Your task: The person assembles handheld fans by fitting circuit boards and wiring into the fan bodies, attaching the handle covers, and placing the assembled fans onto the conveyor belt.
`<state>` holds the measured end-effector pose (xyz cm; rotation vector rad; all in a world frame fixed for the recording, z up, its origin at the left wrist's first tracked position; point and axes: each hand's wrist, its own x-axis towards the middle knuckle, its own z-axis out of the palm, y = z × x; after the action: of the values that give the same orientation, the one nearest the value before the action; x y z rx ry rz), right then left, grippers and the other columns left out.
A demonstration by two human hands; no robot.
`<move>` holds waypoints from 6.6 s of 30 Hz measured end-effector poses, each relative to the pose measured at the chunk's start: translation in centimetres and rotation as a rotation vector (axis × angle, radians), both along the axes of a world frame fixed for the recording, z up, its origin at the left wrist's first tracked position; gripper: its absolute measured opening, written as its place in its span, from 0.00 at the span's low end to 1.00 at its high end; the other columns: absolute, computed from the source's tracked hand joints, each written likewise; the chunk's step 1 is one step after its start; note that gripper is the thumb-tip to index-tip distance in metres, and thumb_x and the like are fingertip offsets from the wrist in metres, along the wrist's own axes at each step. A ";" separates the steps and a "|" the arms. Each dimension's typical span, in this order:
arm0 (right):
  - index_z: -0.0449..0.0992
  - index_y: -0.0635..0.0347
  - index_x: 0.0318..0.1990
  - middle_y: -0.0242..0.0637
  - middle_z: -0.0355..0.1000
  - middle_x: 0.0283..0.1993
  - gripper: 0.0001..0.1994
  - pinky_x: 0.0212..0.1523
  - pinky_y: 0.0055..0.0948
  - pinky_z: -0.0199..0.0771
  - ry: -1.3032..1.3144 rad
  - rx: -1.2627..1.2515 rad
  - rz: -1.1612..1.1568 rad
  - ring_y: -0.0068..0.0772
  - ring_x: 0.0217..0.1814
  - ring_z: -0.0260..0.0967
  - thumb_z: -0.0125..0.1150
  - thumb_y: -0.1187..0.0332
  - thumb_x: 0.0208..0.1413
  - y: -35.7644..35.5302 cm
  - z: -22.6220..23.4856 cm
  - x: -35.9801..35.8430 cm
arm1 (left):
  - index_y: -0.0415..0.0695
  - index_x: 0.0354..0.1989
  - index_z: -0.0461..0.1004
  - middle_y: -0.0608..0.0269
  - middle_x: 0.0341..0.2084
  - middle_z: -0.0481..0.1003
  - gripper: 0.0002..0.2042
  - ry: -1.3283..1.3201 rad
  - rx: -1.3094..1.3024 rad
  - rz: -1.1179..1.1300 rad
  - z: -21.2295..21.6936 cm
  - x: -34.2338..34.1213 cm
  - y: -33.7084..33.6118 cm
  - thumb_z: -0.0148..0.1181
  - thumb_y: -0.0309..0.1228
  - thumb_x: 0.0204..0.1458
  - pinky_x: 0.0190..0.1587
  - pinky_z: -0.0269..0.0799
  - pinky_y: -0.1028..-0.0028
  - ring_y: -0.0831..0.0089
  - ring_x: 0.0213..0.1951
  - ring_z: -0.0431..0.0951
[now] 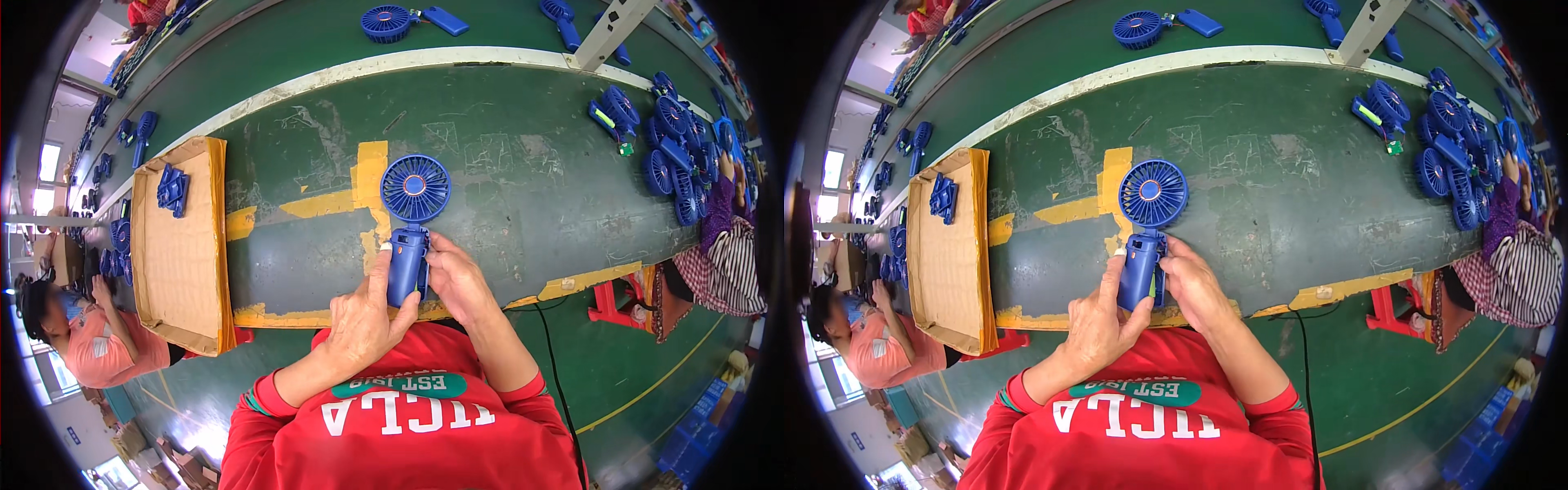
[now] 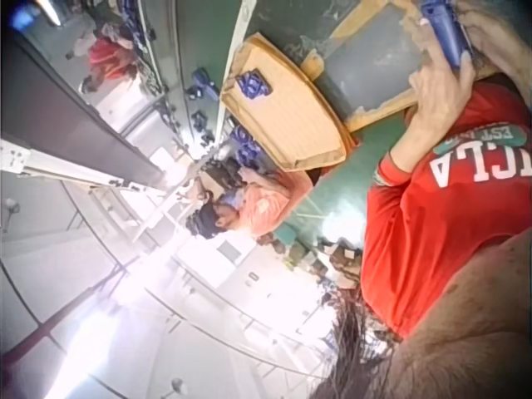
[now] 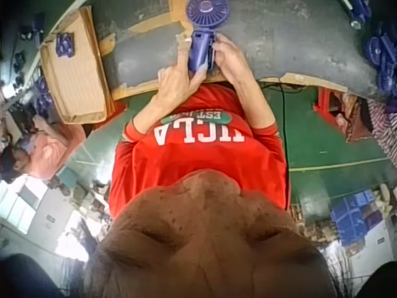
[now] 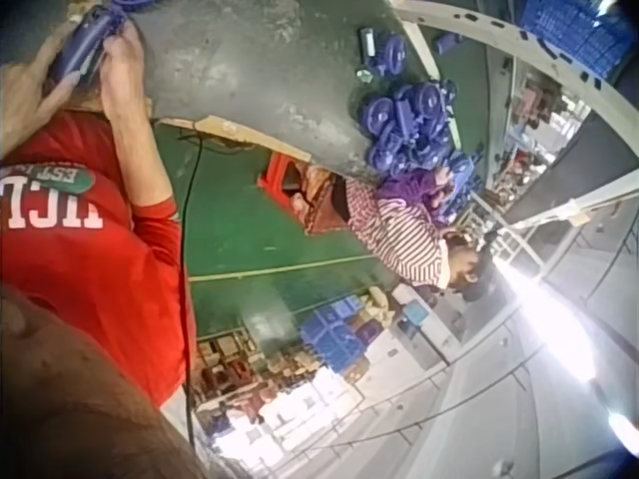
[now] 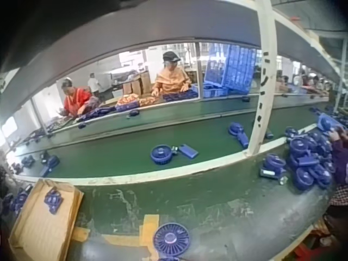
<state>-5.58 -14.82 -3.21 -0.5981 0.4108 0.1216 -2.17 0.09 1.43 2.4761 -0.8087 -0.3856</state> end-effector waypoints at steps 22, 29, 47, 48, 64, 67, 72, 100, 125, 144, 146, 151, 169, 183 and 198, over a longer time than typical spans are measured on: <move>0.49 0.65 0.63 0.40 0.58 0.58 0.30 0.59 0.33 0.56 -0.056 -0.114 0.111 0.32 0.58 0.58 0.43 0.73 0.49 0.4 -0.1 -0.2 | 0.28 0.52 0.61 0.50 0.16 0.73 0.32 -0.168 0.051 -0.056 -0.4 0.1 -0.2 0.61 0.39 0.42 0.17 0.68 0.66 0.60 0.14 0.74; 0.48 0.65 0.64 0.39 0.57 0.58 0.31 0.60 0.31 0.53 -0.069 -0.175 0.136 0.30 0.59 0.55 0.42 0.73 0.49 0.3 1.0 -0.2 | 0.29 0.53 0.62 0.52 0.15 0.73 0.33 -0.167 0.039 -0.090 -0.6 0.5 0.2 0.62 0.39 0.41 0.17 0.67 0.67 0.61 0.14 0.74; 0.50 0.65 0.62 0.40 0.60 0.56 0.25 0.57 0.31 0.60 -0.060 -0.124 0.062 0.30 0.56 0.59 0.42 0.73 0.56 1.0 0.1 -0.5 | 0.25 0.53 0.58 0.55 0.12 0.71 0.35 -0.241 0.030 -0.183 -1.6 0.5 0.4 0.62 0.38 0.42 0.12 0.64 0.67 0.62 0.10 0.72; 0.50 0.65 0.62 0.40 0.60 0.56 0.25 0.57 0.31 0.60 -0.061 -0.124 0.064 0.30 0.56 0.59 0.42 0.73 0.56 1.2 0.2 -0.4 | 0.25 0.53 0.58 0.55 0.12 0.71 0.35 -0.238 0.044 -0.190 -1.6 0.5 0.4 0.62 0.38 0.42 0.12 0.64 0.67 0.62 0.10 0.72; 0.62 0.67 0.54 0.43 0.65 0.53 0.18 0.55 0.32 0.64 -0.110 -0.124 -0.121 0.33 0.54 0.64 0.50 0.71 0.57 1.7 -0.1 -0.3 | 0.31 0.39 0.64 0.54 0.23 0.74 0.24 0.944 -0.488 0.167 -2.2 2.3 0.8 0.56 0.45 0.51 0.27 0.71 0.73 0.75 0.24 0.75; 0.61 0.66 0.55 0.46 0.64 0.53 0.19 0.57 0.35 0.63 -0.163 -0.085 -0.118 0.36 0.56 0.63 0.52 0.70 0.57 1.6 0.3 -0.2 | 0.35 0.41 0.63 0.65 0.22 0.70 0.18 0.991 -0.374 0.085 -1.6 3.1 0.7 0.54 0.38 0.54 0.26 0.68 0.80 0.81 0.24 0.72; 0.57 0.64 0.56 0.47 0.65 0.52 0.24 0.58 0.38 0.62 -0.142 -0.115 -0.080 0.37 0.57 0.62 0.56 0.72 0.53 1.6 1.0 -0.8 | 0.33 0.50 0.60 0.56 0.21 0.72 0.22 0.551 -0.304 -0.038 -1.2 1.9 0.6 0.55 0.36 0.52 0.27 0.70 0.73 0.68 0.24 0.77; 0.60 0.63 0.54 0.40 0.67 0.49 0.18 0.50 0.29 0.69 -0.192 -0.212 -0.079 0.28 0.50 0.66 0.51 0.71 0.57 1.9 1.5 -0.6 | 0.33 0.50 0.61 0.60 0.22 0.71 0.20 0.786 -0.461 0.024 -1.1 1.7 0.8 0.50 0.35 0.55 0.23 0.69 0.76 0.78 0.19 0.71; 0.63 0.70 0.53 0.50 0.69 0.48 0.19 0.50 0.34 0.70 -0.167 -0.615 -0.004 0.41 0.49 0.69 0.46 0.64 0.60 -9.1 3.8 1.3 | 0.38 0.42 0.68 0.58 0.23 0.73 0.15 0.391 -0.554 0.168 0.8 17.5 -2.1 0.53 0.35 0.51 0.29 0.69 0.76 0.75 0.21 0.72; 0.64 0.61 0.53 0.39 0.69 0.50 0.16 0.52 0.29 0.67 -0.451 -0.640 0.667 0.29 0.53 0.67 0.50 0.70 0.58 1.9 5.8 12.0 | 0.36 0.37 0.75 0.42 0.42 0.72 0.17 -0.204 0.201 0.816 -3.0 46.3 6.0 0.55 0.36 0.42 0.48 0.70 0.63 0.52 0.46 0.74; 0.62 0.61 0.54 0.41 0.69 0.50 0.17 0.53 0.29 0.67 -0.497 -0.636 0.667 0.30 0.54 0.66 0.51 0.69 0.58 5.4 5.2 13.2 | 0.34 0.30 0.76 0.40 0.32 0.74 0.15 -0.315 0.167 0.736 -4.1 45.8 6.3 0.55 0.36 0.41 0.42 0.72 0.61 0.51 0.40 0.76; 0.63 0.64 0.46 0.49 0.69 0.41 0.16 0.42 0.32 0.70 -0.790 -0.900 0.382 0.41 0.45 0.70 0.56 0.66 0.53 11.8 6.8 13.5 | 0.34 0.36 0.73 0.39 0.38 0.72 0.17 -0.314 0.144 0.782 -7.1 47.2 9.5 0.54 0.35 0.40 0.47 0.68 0.59 0.48 0.43 0.73; 0.69 0.64 0.43 0.49 0.67 0.41 0.19 0.47 0.42 0.66 -0.470 -1.800 0.013 0.51 0.45 0.64 0.59 0.63 0.44 -10.7 5.4 16.1 | 0.41 0.40 0.73 0.64 0.33 0.75 0.11 0.434 -0.946 0.581 -2.0 38.5 -5.0 0.56 0.31 0.49 0.32 0.68 0.76 0.76 0.36 0.74; 0.54 0.60 0.60 0.57 0.48 0.61 0.40 0.58 0.50 0.56 0.698 -2.105 -0.369 0.65 0.63 0.44 0.65 0.54 0.41 -36.8 -0.2 26.5 | 0.41 0.36 0.74 0.69 0.31 0.75 0.07 0.391 -0.793 0.416 -2.2 25.7 -1.1 0.53 0.30 0.53 0.29 0.65 0.84 0.83 0.31 0.72; 0.61 0.63 0.58 0.41 0.69 0.49 0.35 0.40 0.31 0.70 0.064 -0.953 -0.530 0.30 0.48 0.67 0.64 0.55 0.43 -32.0 3.1 20.1 | 0.41 0.40 0.73 0.65 0.34 0.75 0.08 0.548 -0.765 0.149 -1.4 18.2 -8.9 0.54 0.26 0.52 0.31 0.68 0.80 0.79 0.32 0.74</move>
<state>14.48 -46.81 -0.09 -1.3957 0.6770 -0.6000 16.03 -8.80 -0.01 1.5920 -0.4202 -0.5423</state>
